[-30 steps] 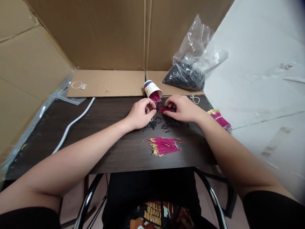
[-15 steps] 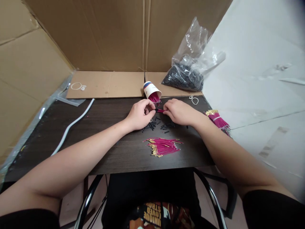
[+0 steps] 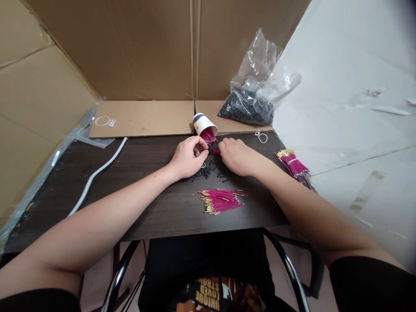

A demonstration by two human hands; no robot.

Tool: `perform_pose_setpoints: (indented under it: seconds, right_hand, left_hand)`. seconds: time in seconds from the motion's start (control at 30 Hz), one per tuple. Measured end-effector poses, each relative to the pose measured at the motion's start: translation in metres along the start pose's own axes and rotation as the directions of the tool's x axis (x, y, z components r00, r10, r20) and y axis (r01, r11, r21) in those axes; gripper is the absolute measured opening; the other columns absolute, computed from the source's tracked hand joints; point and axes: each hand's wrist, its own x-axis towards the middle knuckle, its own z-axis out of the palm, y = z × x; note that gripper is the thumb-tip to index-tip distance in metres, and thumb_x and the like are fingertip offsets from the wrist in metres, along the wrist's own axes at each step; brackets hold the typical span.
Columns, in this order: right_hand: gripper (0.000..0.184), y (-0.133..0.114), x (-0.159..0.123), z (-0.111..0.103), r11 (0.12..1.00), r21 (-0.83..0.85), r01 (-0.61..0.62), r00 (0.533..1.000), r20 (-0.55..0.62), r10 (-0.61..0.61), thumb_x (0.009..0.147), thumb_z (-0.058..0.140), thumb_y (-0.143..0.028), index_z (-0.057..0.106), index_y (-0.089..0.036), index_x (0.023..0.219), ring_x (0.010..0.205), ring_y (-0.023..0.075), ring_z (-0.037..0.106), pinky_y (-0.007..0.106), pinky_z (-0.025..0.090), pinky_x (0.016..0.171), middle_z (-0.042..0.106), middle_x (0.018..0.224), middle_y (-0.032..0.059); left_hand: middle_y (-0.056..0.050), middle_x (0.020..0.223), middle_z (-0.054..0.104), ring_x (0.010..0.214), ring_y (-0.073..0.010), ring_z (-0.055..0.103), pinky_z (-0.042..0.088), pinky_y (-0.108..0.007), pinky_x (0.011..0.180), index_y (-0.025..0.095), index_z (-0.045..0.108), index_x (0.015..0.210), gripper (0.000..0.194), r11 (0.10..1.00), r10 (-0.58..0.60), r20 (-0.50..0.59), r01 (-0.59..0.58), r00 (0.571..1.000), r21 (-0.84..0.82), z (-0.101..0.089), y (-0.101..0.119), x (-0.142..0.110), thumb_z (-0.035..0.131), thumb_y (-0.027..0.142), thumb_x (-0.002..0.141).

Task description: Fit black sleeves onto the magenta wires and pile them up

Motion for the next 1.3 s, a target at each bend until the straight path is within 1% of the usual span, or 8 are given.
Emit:
perform_pose_setpoints:
  seconds: [0.43,0.8,0.9,1.0,1.07,1.13,1.23,1.3]
  right_hand:
    - [0.039,-0.006,0.000,-0.009,0.999,-0.048,-0.019,0.997,0.078,0.023,0.118,0.034,-0.014,0.067,-0.006,0.137,0.119,0.0392,0.065,0.045,0.039,0.093,0.070,0.134,0.0263]
    - [0.036,-0.006,0.002,-0.013,0.998,0.025,-0.050,0.994,0.097,0.047,0.115,0.044,-0.022,0.066,-0.004,0.138,0.120,0.0397,0.064,0.045,0.041,0.095,0.070,0.135,0.0285]
    - [0.036,-0.006,-0.002,-0.017,0.996,0.061,-0.063,0.991,0.119,0.056,0.115,0.043,-0.022,0.066,-0.004,0.137,0.118,0.0391,0.064,0.045,0.042,0.096,0.070,0.134,0.0281]
    - [0.036,-0.003,-0.006,-0.021,0.993,0.102,-0.066,0.992,0.115,0.054,0.115,0.041,-0.022,0.065,-0.004,0.135,0.115,0.0385,0.064,0.045,0.043,0.096,0.070,0.132,0.0280]
    - [0.034,-0.001,-0.007,-0.022,0.989,0.130,-0.065,0.993,0.105,0.052,0.115,0.040,-0.023,0.064,-0.006,0.133,0.114,0.0380,0.064,0.045,0.044,0.096,0.070,0.130,0.0275]
    - [0.031,0.002,-0.007,-0.024,0.984,0.168,-0.060,0.994,0.097,0.044,0.116,0.040,-0.024,0.063,-0.008,0.131,0.113,0.0374,0.064,0.045,0.045,0.096,0.070,0.128,0.0267]
    - [0.024,0.002,-0.007,-0.030,0.965,0.257,-0.050,0.995,0.097,0.025,0.117,0.042,-0.025,0.059,-0.011,0.125,0.108,0.0348,0.064,0.043,0.045,0.094,0.070,0.123,0.0244]
    - [0.020,0.000,-0.008,-0.036,0.945,0.325,-0.048,0.995,0.099,0.016,0.118,0.042,-0.026,0.057,-0.013,0.122,0.102,0.0319,0.063,0.042,0.046,0.091,0.069,0.120,0.0225]
  left_hand:
    - [-0.004,0.094,0.073,0.070,-0.0135,0.056,0.046,-0.031,0.071,0.017,0.071,0.095,0.009,0.999,-0.041,-0.004,0.041,0.999,0.005,0.000,0.001,0.001,0.077,0.012,0.091]
    - [-0.005,0.093,0.074,0.071,-0.0147,0.057,0.046,-0.032,0.073,0.017,0.071,0.094,0.007,0.999,-0.039,-0.008,0.039,0.999,-0.008,0.000,-0.002,0.000,0.077,0.015,0.091]
    - [-0.004,0.092,0.075,0.070,-0.0144,0.057,0.046,-0.032,0.072,0.017,0.072,0.093,0.007,0.999,-0.036,-0.019,0.036,0.999,-0.004,-0.001,0.002,0.000,0.077,0.013,0.090]
    - [-0.004,0.086,0.076,0.069,-0.0143,0.058,0.046,-0.031,0.071,0.016,0.075,0.090,0.007,0.997,-0.083,-0.060,0.083,0.995,-0.002,-0.001,0.010,0.000,0.078,0.011,0.089]
    - [-0.004,0.081,0.076,0.068,-0.0143,0.060,0.046,-0.030,0.070,0.016,0.077,0.085,0.007,0.985,-0.175,-0.099,0.172,0.980,-0.030,0.000,0.019,-0.002,0.080,0.010,0.090]
    - [-0.006,0.077,0.076,0.061,-0.0131,0.059,0.044,-0.030,0.063,0.015,0.078,0.079,0.016,0.941,-0.329,-0.080,0.320,0.941,-0.108,0.003,0.030,-0.004,0.082,0.014,0.094]
    - [-0.006,0.066,0.071,0.044,-0.0121,0.050,0.034,-0.031,0.048,0.014,0.079,0.075,0.033,0.792,-0.549,0.112,0.558,0.828,-0.247,0.009,0.048,-0.009,0.081,0.028,0.105]
    - [-0.008,0.074,0.075,0.044,-0.0121,0.054,0.037,-0.030,0.044,0.012,0.081,0.078,0.032,0.706,-0.595,0.173,0.613,0.785,-0.355,0.013,0.057,-0.012,0.084,0.029,0.106]
